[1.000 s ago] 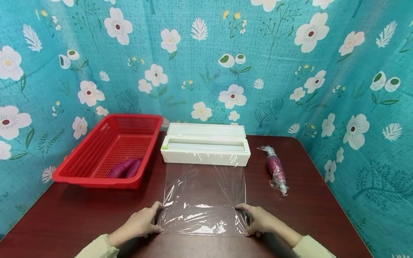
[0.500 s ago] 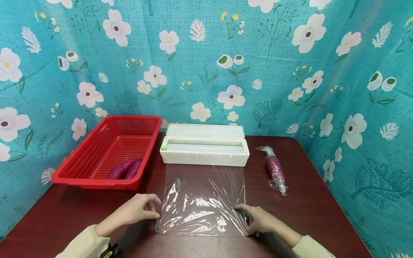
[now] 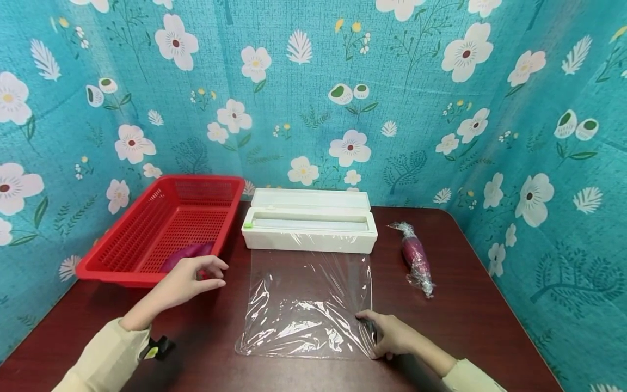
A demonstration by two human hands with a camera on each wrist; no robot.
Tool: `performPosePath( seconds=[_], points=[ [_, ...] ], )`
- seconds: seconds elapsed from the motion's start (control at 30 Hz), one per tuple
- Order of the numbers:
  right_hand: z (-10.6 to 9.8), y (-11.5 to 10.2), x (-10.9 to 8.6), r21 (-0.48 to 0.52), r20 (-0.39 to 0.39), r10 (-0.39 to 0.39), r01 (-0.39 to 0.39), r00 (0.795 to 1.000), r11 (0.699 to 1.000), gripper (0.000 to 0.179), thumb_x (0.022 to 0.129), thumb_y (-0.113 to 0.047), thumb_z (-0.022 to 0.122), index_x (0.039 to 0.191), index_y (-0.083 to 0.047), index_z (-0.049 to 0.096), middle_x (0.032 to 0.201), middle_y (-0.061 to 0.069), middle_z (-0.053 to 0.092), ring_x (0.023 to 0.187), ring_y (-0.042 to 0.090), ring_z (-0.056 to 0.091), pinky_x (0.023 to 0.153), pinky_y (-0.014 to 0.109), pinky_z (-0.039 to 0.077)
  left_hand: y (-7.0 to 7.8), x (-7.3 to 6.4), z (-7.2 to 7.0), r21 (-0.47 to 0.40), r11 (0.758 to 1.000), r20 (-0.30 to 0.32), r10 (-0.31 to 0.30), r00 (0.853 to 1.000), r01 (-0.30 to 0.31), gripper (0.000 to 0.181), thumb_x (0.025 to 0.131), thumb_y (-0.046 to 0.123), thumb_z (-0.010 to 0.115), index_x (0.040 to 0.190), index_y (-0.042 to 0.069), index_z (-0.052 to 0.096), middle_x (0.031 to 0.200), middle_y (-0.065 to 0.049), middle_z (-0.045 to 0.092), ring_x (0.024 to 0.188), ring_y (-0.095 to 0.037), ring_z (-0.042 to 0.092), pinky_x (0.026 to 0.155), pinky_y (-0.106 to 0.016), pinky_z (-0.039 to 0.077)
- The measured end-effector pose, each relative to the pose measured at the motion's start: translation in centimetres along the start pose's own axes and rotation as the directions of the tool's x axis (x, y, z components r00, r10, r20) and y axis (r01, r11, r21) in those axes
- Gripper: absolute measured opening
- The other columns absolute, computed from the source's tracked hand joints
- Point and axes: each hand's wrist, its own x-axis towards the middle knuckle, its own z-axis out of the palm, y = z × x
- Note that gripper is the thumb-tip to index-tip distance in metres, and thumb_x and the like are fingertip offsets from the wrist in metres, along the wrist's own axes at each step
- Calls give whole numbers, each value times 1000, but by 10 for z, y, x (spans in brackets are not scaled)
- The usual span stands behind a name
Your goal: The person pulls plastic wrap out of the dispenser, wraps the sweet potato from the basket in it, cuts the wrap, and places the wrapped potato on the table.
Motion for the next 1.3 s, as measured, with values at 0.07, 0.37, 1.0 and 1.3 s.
performPosePath(
  seconds=[0.07, 0.37, 1.0, 1.3],
  points=[
    [0, 0, 0, -4, -1, -3, 3, 1000, 1000, 71, 64, -2, 75, 126, -1, 40, 51, -1, 55, 36, 11, 51, 36, 30, 44, -4, 1, -6, -5, 1000, -26, -15, 1000, 15, 24, 74, 11, 73, 96, 8, 64, 81, 1, 63, 73, -11, 57, 62, -27, 48],
    [0, 0, 0, -1, -2, -1, 1, 1000, 1000, 73, 64, -3, 75, 127, 0, 39, 51, -2, 56, 37, 10, 51, 36, 27, 43, -30, 9, -30, -15, 999, -130, -54, 990, 52, 25, 73, 8, 72, 97, 4, 65, 86, -6, 65, 77, -19, 59, 70, -36, 49],
    [1, 2, 0, 35, -2, -1, 1, 1000, 999, 72, 65, -5, 76, 127, 0, 40, 53, -1, 57, 37, 10, 50, 35, 31, 44, -87, 23, -49, 81, 981, -170, -163, 972, 179, 28, 75, 5, 70, 101, -2, 63, 97, -21, 62, 91, -34, 55, 79, -48, 43],
    [1, 1, 1, 34, -7, 14, -14, 1000, 999, 72, 65, -3, 75, 128, 0, 40, 54, 0, 57, 37, 10, 50, 35, 30, 43, -105, 30, -56, 124, 965, -119, -218, 969, 232, 29, 74, 1, 69, 100, -5, 62, 103, -25, 57, 101, -40, 49, 83, -51, 39]
  ],
)
